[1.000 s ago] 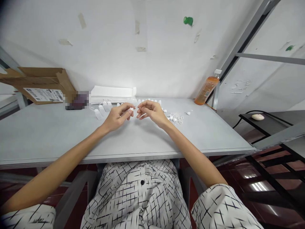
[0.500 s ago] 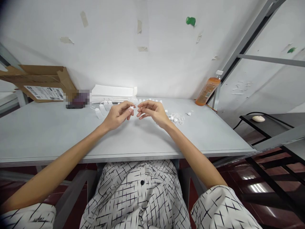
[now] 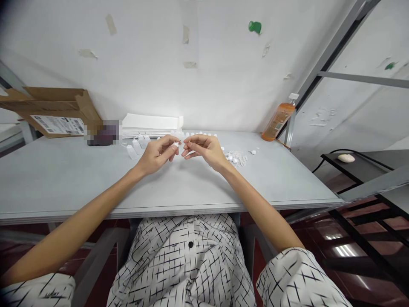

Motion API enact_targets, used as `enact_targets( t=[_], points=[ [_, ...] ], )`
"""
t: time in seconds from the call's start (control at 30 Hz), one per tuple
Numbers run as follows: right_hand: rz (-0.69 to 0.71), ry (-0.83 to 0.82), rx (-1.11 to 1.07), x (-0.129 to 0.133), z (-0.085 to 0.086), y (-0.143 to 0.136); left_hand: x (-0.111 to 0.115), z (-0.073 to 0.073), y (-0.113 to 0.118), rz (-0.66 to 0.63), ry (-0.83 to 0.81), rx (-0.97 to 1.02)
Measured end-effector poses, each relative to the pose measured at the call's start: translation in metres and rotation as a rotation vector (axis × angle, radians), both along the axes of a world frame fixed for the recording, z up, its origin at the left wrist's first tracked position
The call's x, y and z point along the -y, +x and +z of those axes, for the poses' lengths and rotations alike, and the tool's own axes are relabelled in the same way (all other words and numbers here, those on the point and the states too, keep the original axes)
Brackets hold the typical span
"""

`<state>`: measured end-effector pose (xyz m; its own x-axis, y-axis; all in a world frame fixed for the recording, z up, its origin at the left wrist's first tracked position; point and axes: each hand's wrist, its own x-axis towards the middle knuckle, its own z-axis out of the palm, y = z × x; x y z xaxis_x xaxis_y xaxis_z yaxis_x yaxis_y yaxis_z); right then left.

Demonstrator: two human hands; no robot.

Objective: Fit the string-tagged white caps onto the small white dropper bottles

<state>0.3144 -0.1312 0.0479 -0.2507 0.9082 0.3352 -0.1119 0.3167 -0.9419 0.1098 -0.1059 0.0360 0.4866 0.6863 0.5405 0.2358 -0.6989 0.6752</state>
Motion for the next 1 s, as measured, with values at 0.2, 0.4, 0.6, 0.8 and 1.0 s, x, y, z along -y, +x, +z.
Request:
enact_targets(
  t=[0.2,0.4,0.6,0.8,1.0],
  points=[
    [-0.001,0.001,0.001,-0.0002,0.0002,-0.0002,0.0000,0.0000,0.0002,0.003,0.015,-0.012],
    [0.008,0.022,0.013,-0.0013,-0.0014,0.0002,-0.0007,-0.0004,0.0001,0.016,0.037,-0.028],
    [-0.002,0.029,0.027,-0.0014,-0.0015,0.0003,-0.0004,-0.0005,0.0006,0.026,0.052,-0.032],
    [-0.006,0.057,0.045,-0.0007,-0.0014,0.0010,0.0006,-0.0002,0.0010,0.032,0.052,-0.034],
    [0.001,0.065,0.066,0.0020,0.0000,-0.0004,-0.0002,-0.0013,0.0005,0.036,0.066,-0.044]
  ],
)
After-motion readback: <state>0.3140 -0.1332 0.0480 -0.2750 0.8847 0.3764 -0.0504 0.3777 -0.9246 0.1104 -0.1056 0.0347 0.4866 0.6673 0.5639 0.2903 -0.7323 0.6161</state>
